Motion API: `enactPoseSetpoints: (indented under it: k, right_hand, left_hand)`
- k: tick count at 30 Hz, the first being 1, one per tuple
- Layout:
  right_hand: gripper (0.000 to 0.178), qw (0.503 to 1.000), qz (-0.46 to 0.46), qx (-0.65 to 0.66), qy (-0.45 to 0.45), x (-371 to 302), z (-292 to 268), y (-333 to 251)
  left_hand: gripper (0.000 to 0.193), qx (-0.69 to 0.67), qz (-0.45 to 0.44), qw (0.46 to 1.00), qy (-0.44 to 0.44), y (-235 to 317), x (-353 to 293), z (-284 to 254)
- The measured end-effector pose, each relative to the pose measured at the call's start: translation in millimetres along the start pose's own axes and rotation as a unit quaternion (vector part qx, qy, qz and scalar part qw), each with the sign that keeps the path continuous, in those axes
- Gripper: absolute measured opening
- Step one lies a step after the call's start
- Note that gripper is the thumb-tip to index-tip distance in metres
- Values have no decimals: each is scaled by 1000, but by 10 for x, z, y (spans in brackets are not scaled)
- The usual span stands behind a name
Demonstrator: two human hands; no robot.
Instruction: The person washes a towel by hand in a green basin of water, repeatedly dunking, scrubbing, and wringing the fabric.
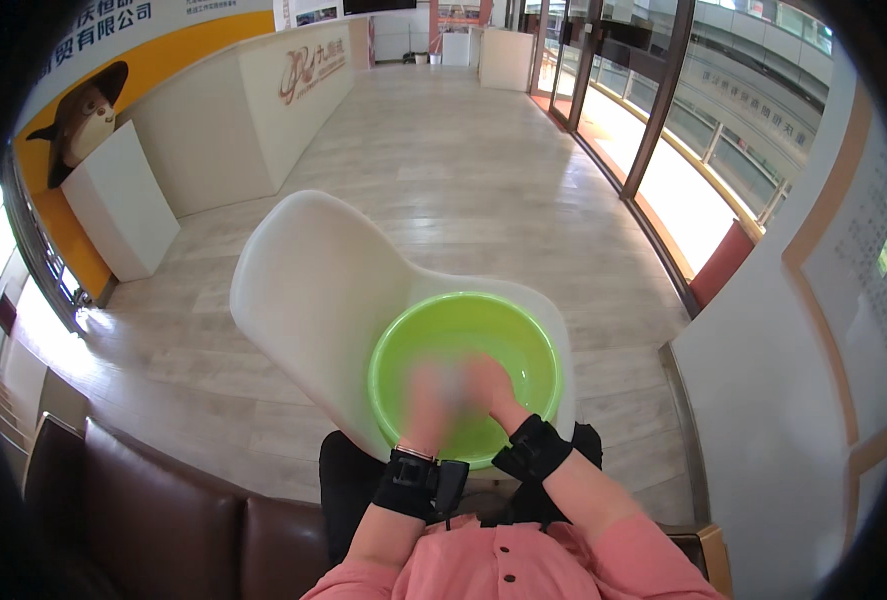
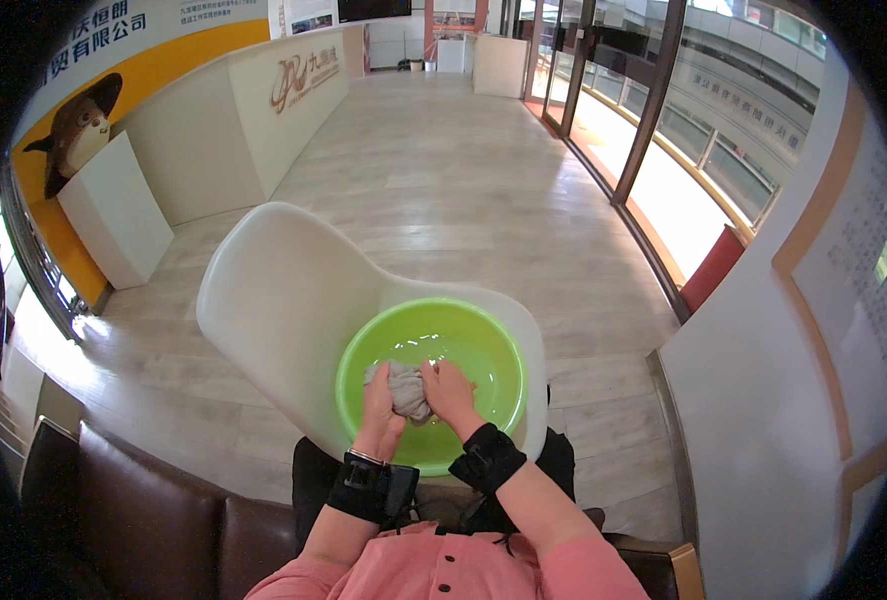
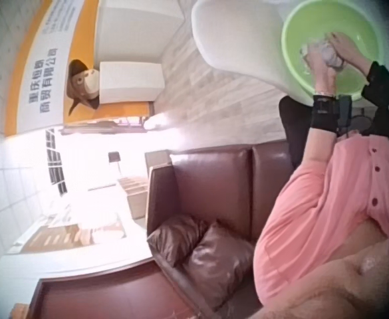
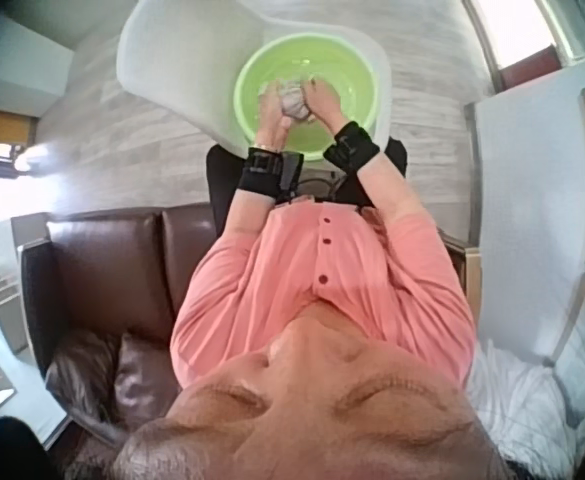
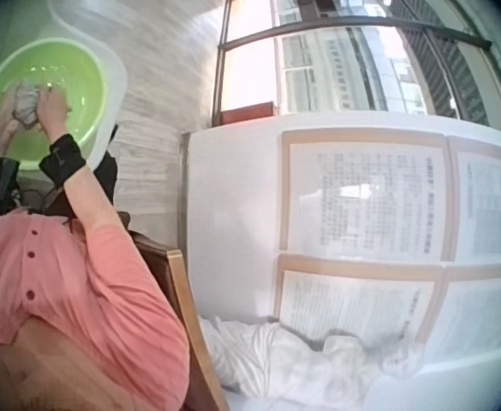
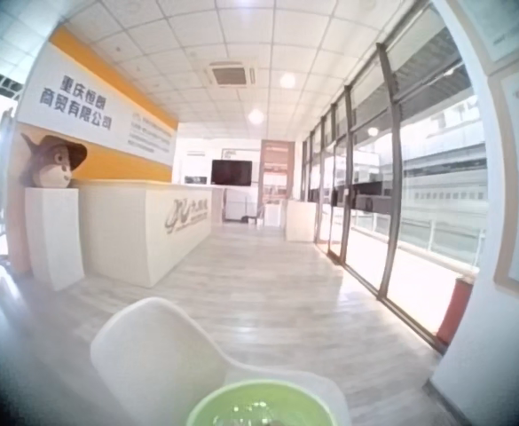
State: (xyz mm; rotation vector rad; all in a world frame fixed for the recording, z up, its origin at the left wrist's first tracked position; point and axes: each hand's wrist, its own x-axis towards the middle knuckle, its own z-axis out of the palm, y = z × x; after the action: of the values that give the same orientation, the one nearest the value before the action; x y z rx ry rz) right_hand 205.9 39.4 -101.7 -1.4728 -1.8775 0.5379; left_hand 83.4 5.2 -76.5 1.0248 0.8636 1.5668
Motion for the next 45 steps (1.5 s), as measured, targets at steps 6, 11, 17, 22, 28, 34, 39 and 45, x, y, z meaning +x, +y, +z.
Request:
enactPoseSetpoints:
  k: [6,11,17,22,28,34,39,45]
  right_hand:
    - [54,819,331,422,-206,-177,-518,-635]
    - [42,938,90,331,-58,-99,-366,-299]
    - [29,975,-20,193,-106,-274,-587,-1188]
    - [25,986,-155,47,-48,-220,-130,-812]
    - [29,982,-85,-137,-95,34,-181,-685]
    - [26,976,-205,-72,-7,-307,-172,-907]
    - [26,970,-96,-192,-111,-72,-455,-882]
    - [28,998,46,29,-45,-46,-471,-486]
  left_hand:
    - [26,-121,-51,991,17,-184,25,-156]
    - [26,-43,-43,997,-42,-151,-30,-92]
    - [31,-132,-146,980,-27,120,-248,-162]
    - [30,-206,-169,964,-23,460,-276,125]
    - [26,-57,-92,990,-90,-20,-143,-151]
    - [21,-257,-213,942,40,410,-377,92]
    - [22,39,-38,998,7,176,-267,124]
    - [22,-51,-63,996,48,-133,-92,-51]
